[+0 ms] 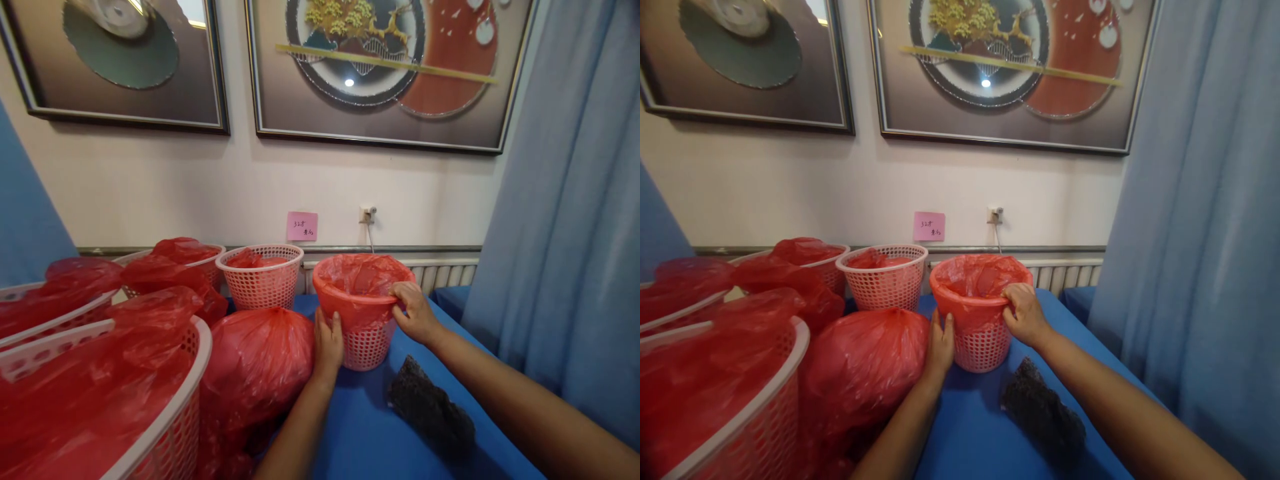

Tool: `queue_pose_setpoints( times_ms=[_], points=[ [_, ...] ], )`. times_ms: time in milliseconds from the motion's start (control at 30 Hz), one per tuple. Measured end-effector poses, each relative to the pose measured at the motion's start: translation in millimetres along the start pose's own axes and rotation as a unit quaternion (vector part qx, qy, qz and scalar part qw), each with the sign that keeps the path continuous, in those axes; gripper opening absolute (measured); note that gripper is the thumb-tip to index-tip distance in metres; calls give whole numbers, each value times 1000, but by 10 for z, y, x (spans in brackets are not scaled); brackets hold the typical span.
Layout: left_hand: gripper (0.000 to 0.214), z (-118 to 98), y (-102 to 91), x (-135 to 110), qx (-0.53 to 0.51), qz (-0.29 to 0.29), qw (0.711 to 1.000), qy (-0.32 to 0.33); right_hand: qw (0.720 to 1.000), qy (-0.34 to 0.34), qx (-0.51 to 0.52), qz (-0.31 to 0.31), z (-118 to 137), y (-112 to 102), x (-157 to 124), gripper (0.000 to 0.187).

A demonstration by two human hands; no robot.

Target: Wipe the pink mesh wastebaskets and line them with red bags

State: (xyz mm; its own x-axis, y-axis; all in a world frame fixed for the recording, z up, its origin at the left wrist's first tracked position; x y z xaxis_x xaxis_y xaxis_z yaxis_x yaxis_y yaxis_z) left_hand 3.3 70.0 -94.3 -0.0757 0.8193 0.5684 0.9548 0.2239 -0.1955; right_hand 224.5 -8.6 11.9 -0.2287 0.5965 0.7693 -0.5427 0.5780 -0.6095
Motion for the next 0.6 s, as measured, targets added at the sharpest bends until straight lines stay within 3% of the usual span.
queue_pose_setpoints(
  times_ms=[100,233,367,433,500,567,600],
  points=[
    [67,-133,-98,-3,19,-44,999,21,1000,11,-7,5,20,15,35,14],
    [72,-295,1,-98,73,0,989,127,1000,14,-4,-6,80,17,19,18],
    [76,-132,101,-185,58,7,997,54,996,2,63,-58,-8,-71,-35,33],
    [79,-124,77,-221,57,-9,997,44,976,97,121,-155,-299,-149,-63,43],
    [80,-241,16,-250,73,-21,994,83,925,235,173,-245,-677,-143,-115,52],
    [79,-435,-43,-268,94,-19,986,139,882,328,206,-269,-964,-22,-144,60],
    [78,-536,-65,-269,104,-14,981,162,875,348,216,-259,-1046,65,-144,62]
  ],
)
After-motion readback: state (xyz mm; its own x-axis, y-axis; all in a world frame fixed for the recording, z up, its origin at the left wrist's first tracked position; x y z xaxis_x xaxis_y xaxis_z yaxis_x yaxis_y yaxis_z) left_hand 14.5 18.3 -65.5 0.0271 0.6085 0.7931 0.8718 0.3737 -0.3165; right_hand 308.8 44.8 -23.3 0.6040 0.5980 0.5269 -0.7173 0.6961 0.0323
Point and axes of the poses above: each hand's wrist, its own x-axis towards the middle knuckle, its own y-axis out of the palm, z = x × y, the point moved 5 cm from there along x, towards the middle knuckle, and after that the axes turned 6 degrees about z, right-handed, at the moved point
